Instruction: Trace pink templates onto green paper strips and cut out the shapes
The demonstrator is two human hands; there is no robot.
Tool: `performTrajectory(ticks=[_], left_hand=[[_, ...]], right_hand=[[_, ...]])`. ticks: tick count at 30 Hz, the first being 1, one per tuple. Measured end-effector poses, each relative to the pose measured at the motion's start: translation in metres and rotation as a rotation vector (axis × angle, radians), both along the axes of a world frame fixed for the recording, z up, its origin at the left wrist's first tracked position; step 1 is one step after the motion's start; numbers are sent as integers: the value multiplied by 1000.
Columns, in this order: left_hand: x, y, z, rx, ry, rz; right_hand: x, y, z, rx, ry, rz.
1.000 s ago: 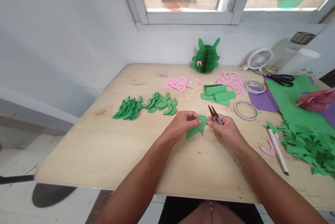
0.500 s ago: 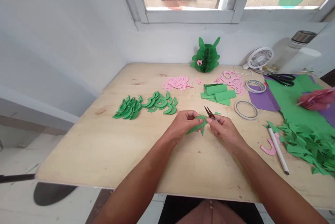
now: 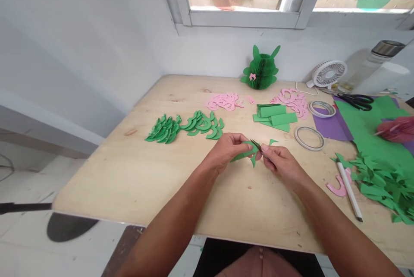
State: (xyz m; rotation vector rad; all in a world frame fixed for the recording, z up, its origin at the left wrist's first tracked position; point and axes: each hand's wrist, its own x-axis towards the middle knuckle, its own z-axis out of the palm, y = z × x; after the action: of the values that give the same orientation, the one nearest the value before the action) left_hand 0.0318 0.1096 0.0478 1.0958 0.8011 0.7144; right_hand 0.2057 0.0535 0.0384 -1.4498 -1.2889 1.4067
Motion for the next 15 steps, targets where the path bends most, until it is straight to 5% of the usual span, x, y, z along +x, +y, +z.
performTrajectory(ticks=[15], left_hand=[[0,-2,4,7,7,4]], right_hand=[[0,-1,-1,-19,-21,14]])
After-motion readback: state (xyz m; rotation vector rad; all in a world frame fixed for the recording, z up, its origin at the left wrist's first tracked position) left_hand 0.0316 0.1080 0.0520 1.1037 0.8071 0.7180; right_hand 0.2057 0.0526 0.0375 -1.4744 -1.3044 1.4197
